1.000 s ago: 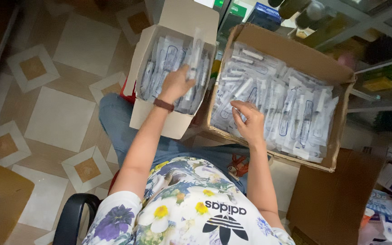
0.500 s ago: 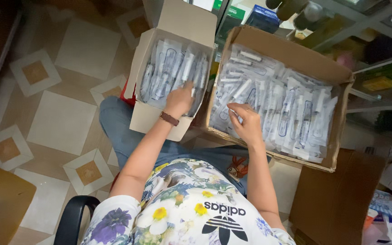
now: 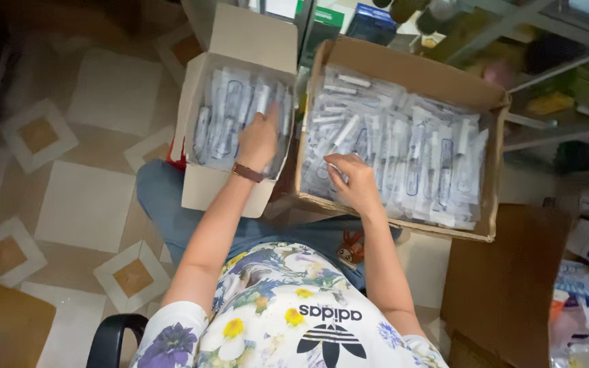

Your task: The person transfers individually wrapped medical syringes from a large cardboard box into a smaller white box. They pick up the syringes one by one or in small groups and place them into the smaller container, which is positioned on their lap.

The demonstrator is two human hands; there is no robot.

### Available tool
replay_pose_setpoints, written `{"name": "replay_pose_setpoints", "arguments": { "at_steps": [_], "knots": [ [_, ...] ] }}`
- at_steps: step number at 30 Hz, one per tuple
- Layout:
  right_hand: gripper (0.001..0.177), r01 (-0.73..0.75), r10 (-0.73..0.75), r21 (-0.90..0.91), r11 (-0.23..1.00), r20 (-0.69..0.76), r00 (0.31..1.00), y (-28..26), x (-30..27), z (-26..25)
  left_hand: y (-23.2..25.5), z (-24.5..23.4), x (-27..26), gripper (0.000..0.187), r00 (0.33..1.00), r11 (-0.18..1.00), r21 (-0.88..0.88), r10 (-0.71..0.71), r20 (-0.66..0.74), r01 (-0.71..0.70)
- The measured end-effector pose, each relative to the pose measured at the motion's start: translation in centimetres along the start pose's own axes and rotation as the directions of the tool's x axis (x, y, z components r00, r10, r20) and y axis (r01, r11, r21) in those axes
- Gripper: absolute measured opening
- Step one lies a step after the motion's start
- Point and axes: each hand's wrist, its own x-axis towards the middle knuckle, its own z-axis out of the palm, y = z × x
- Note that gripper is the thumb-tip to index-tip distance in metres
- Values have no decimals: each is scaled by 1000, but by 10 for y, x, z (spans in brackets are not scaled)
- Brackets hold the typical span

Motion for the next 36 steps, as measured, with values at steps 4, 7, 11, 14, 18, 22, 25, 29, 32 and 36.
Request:
{"name": "replay_pose_setpoints", "arguments": {
  "at_steps": [4, 7, 11, 14, 18, 22, 25, 29, 32, 36],
  "knots": [
    [19, 47, -47, 3, 999, 9, 999, 8, -3, 2, -9, 11, 12, 49, 992, 994, -30, 111, 60, -109],
    [20, -5, 5, -1, 1000, 23, 1000, 14, -6, 5, -2, 2, 3, 65, 994, 994, -52, 94, 58, -91],
    [20, -11, 12, -11, 1000, 39, 999, 21, -7, 8, 28, -21, -11, 49, 971, 991, -44, 115, -210, -127],
    [20, -80, 81, -41, 996, 37, 996, 25, -8, 7, 57, -27, -30, 36, 880, 911, -233, 220, -422, -339],
    [24, -162, 164, -62, 985, 44, 985, 39, -4, -10, 99, -17, -54, 32, 857, 789, -394, 303, -418, -471],
    [31, -259, 286, -224, 939, 100, 953, 55, 5, -44, 112, -16, -64, 43, 878, 739, -474, 396, -270, -479],
    [36, -230, 311, -351, 908, 195, 930, 69, 17, -54, 109, -13, -58, 50, 884, 797, -384, 405, -233, -466],
    [51, -163, 339, -489, 857, 297, 893, 91, 35, -40, 106, -4, -57, 56, 940, 805, -487, 302, -159, -340],
    [58, -10, 214, -527, 850, 328, 920, 103, 45, -14, 104, -3, -57, 60, 935, 802, -480, 296, -195, -355],
    [62, 198, 51, -550, 811, 404, 914, 105, 40, 10, 104, -3, -56, 63, 934, 824, -440, 309, -176, -356]
  ]
}}
